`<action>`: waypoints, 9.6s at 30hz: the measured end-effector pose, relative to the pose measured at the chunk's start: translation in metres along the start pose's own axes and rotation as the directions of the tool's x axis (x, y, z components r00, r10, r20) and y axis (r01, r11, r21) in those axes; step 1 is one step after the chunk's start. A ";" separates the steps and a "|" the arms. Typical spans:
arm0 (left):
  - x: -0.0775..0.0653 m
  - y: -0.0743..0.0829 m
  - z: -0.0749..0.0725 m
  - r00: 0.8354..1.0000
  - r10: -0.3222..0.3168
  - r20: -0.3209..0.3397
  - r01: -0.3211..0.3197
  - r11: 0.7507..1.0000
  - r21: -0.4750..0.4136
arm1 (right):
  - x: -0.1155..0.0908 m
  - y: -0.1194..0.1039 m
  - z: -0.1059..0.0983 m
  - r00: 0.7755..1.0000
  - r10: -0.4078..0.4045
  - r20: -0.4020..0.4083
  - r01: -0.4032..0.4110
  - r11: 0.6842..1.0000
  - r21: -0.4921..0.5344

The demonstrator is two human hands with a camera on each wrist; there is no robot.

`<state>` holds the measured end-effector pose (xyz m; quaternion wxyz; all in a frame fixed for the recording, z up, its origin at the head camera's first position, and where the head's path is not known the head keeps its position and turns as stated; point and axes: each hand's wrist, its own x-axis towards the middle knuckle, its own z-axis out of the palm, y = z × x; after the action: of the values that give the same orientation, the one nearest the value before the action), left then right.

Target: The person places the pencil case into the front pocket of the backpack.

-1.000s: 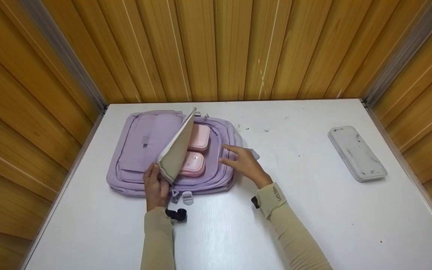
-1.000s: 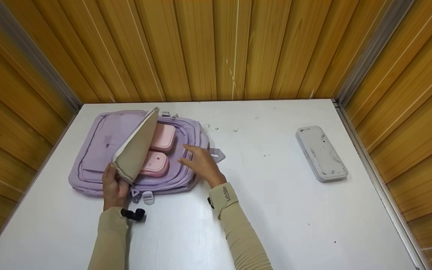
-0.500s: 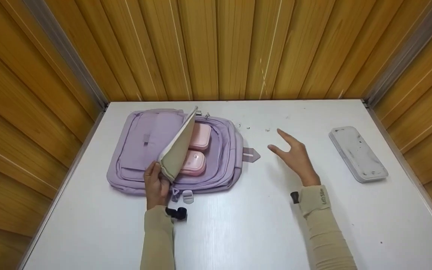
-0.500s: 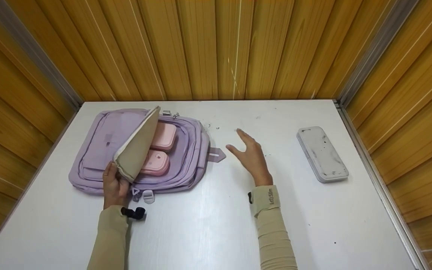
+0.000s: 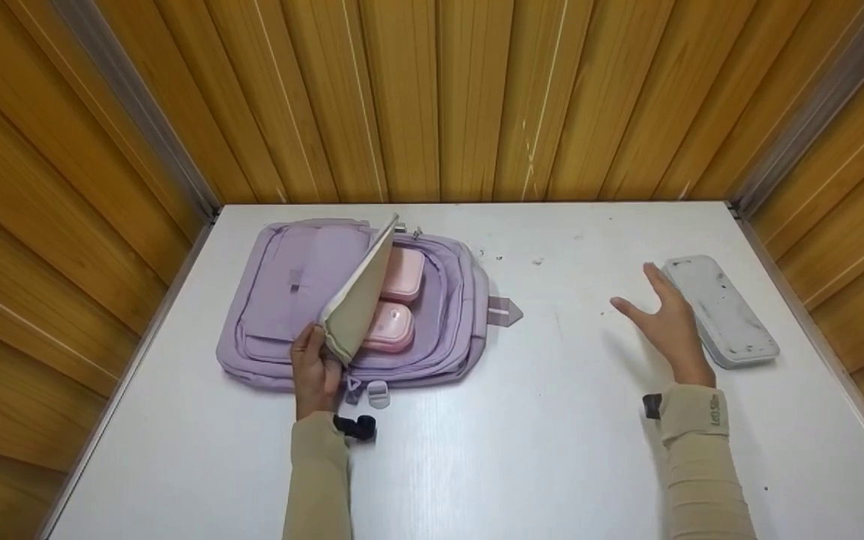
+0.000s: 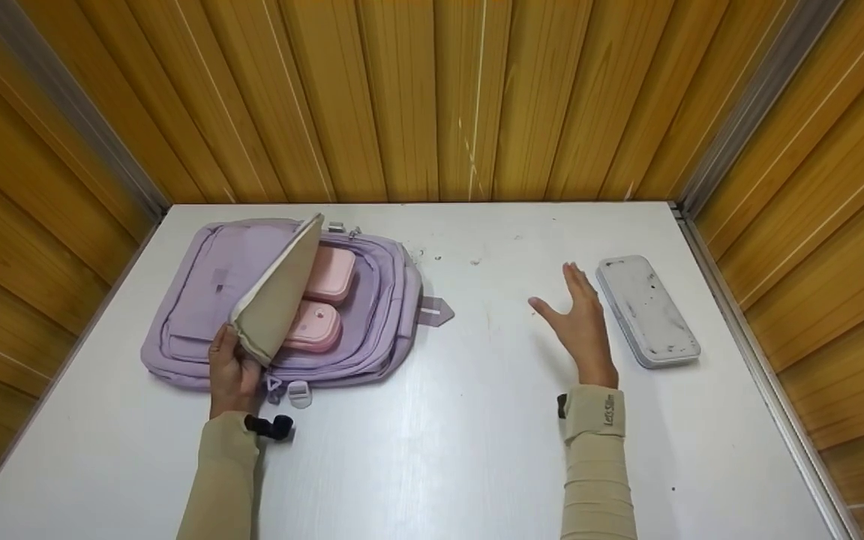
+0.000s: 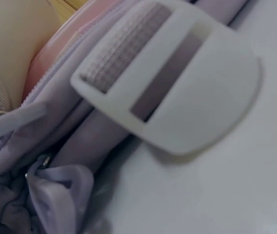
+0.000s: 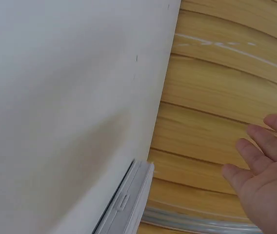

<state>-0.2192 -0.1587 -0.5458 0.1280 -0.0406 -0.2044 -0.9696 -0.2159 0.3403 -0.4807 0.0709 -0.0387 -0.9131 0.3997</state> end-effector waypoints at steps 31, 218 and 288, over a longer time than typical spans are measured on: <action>0.000 0.000 -0.003 1.000 -0.002 0.019 0.002 1.000 0.017 | -0.032 0.106 -0.082 0.960 0.243 0.140 -0.234 0.969 -0.078; 0.004 0.011 0.028 1.000 -0.002 0.005 0.001 0.994 0.112 | 0.017 -0.140 0.134 0.703 -0.371 0.606 0.465 0.885 0.003; 0.004 0.008 0.028 0.998 0.010 -0.058 -0.008 1.000 0.024 | 0.007 -0.114 0.161 0.869 -0.276 0.410 0.194 0.953 0.231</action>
<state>-0.2202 -0.1554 -0.5169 0.1386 -0.0120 -0.2119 -0.9673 -0.2506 0.1471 -0.5043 -0.0842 0.1705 -0.8629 0.4683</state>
